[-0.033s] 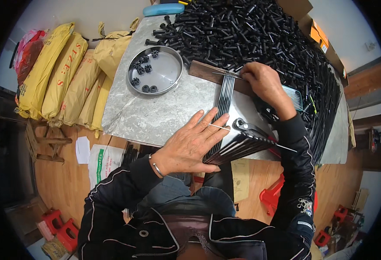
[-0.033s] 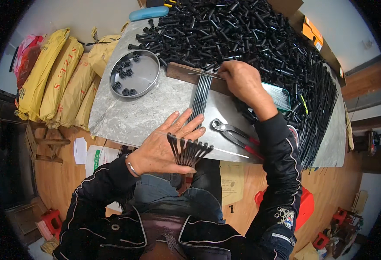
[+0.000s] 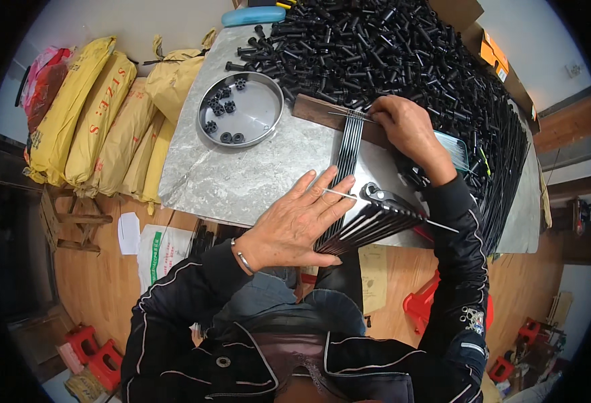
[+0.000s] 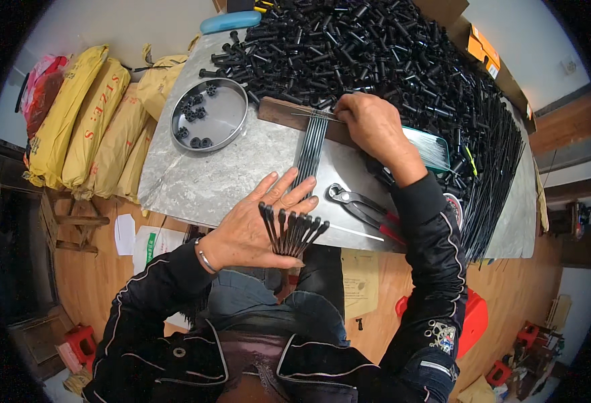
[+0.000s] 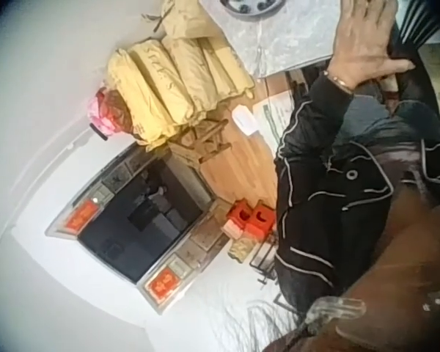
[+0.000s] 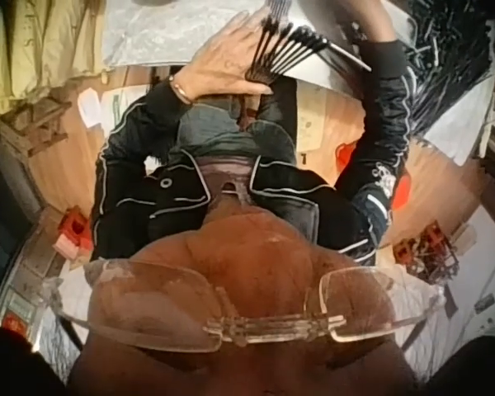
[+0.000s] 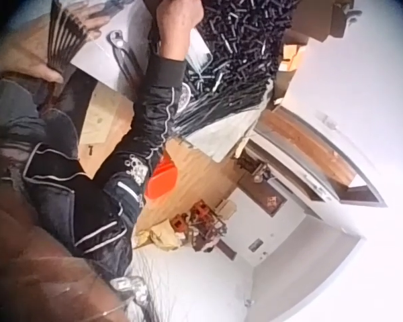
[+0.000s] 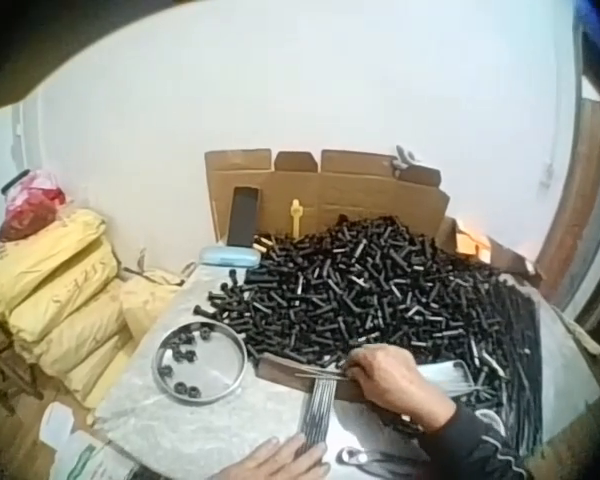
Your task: Assembling black plastic components by inserting long rods into a central connector hub at a workbench.
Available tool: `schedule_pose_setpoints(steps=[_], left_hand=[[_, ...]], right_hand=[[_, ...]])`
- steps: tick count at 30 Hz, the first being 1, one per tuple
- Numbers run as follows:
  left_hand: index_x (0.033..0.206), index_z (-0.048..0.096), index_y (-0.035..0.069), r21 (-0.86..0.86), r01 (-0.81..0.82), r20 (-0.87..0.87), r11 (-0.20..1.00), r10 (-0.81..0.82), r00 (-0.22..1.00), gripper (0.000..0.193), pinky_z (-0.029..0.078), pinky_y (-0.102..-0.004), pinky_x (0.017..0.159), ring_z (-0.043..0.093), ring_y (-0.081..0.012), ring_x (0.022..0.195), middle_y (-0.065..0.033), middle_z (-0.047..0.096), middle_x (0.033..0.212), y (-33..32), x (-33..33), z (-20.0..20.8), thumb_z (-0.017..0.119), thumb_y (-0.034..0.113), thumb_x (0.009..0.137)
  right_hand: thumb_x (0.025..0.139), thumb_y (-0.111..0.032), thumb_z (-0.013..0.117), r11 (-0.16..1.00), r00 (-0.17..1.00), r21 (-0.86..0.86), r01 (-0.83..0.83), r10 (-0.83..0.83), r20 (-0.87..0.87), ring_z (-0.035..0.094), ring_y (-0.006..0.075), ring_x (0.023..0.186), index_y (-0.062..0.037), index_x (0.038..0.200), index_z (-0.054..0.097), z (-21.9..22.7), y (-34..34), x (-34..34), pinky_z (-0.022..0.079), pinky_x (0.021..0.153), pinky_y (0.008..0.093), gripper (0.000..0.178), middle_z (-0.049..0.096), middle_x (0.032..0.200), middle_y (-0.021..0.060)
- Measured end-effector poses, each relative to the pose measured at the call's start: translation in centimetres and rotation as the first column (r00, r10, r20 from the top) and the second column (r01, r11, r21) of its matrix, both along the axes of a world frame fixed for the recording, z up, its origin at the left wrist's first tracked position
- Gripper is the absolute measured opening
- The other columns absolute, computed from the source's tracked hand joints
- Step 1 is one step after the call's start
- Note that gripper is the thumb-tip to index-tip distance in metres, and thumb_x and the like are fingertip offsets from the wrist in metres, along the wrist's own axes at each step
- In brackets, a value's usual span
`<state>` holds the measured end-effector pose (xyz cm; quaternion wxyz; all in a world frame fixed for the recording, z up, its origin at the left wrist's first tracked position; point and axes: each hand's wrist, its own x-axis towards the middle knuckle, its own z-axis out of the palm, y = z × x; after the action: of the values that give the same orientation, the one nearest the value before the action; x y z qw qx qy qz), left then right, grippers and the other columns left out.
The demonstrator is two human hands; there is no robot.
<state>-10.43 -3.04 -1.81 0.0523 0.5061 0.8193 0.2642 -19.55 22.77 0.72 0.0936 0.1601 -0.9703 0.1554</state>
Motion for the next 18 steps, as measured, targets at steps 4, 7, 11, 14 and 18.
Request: schedule_pose_setpoints(steps=[4, 7, 11, 14, 18], left_hand=[[0.135, 0.044, 0.002, 0.039, 0.016, -0.05, 0.999, -0.014, 0.999, 0.086, 0.02, -0.05, 0.113, 0.026, -0.0404, 0.138, -0.0188, 0.03, 0.149, -0.2, 0.3, -0.3, 0.068, 0.055, 0.071], [0.13, 0.049, 0.001, 0.006, 0.04, -0.124, 0.999, -0.039, 0.992, 0.081, 0.018, -0.0498, 0.115, 0.021, -0.0376, 0.14, -0.0178, 0.029, 0.149, -0.1, 0.6, -0.5, 0.065, 0.057, 0.074], [0.129, 0.054, 0.016, 0.044, 0.091, -0.158, 0.995, -0.083, 0.984, 0.067, 0.015, -0.0574, 0.112, 0.019, -0.0355, 0.141, -0.0065, 0.033, 0.15, -0.8, 1.0, -0.2, 0.068, 0.053, 0.075], [0.102, 0.071, 0.017, 0.077, 0.154, -0.071, 0.985, -0.148, 0.986, 0.028, 0.007, -0.0492, 0.115, 0.018, -0.0382, 0.142, -0.0032, 0.045, 0.143, -2.3, 0.9, 4.0, 0.07, 0.033, 0.08], [0.101, 0.066, 0.001, 0.589, -0.248, 0.105, 0.769, 0.231, 0.967, 0.025, 0.044, -0.0362, 0.097, 0.059, -0.0239, 0.108, -0.0194, 0.054, 0.132, -7.0, 1.5, 16.2, 0.054, 0.021, 0.092]], right_hand=[[0.077, -0.009, 0.061, 0.995, 0.973, 0.093, -0.035, 0.055, -0.223, 0.059, 0.0305, 0.093, -0.0087, 0.096, 0.066, 1.7, -1.5, 2.0, 0.048, 0.077, 0.0381, 0.02, 0.064, 0.098, 0.0078], [0.069, -0.009, 0.066, 0.945, 0.931, 0.253, -0.207, 0.27, -0.245, 0.051, 0.0297, 0.11, -0.0155, 0.107, 0.064, 1.1, -2.6, 4.4, 0.042, 0.089, 0.0414, 0.039, 0.058, 0.115, 0.0046], [0.072, -0.012, 0.06, 0.857, 0.879, 0.325, -0.399, 0.459, -0.13, 0.043, 0.0278, 0.123, -0.014, 0.111, 0.063, 1.1, -4.7, 5.9, 0.035, 0.098, 0.047, 0.039, 0.053, 0.123, 0.003], [0.079, -0.02, 0.062, 0.822, 0.839, 0.471, -0.32, 0.476, -0.262, 0.048, 0.0303, 0.12, -0.0074, 0.11, 0.065, 1.1, -4.3, 5.3, 0.036, 0.101, 0.0464, 0.033, 0.057, 0.119, 0.0077], [0.09, -0.031, 0.063, 0.71, 0.736, -0.588, -0.387, 0.622, 0.267, 0.061, 0.0232, 0.099, -0.0005, 0.111, 0.061, 5.6, -7.9, 11.6, 0.047, 0.089, 0.0344, 0.037, 0.066, 0.105, 0.0119]])
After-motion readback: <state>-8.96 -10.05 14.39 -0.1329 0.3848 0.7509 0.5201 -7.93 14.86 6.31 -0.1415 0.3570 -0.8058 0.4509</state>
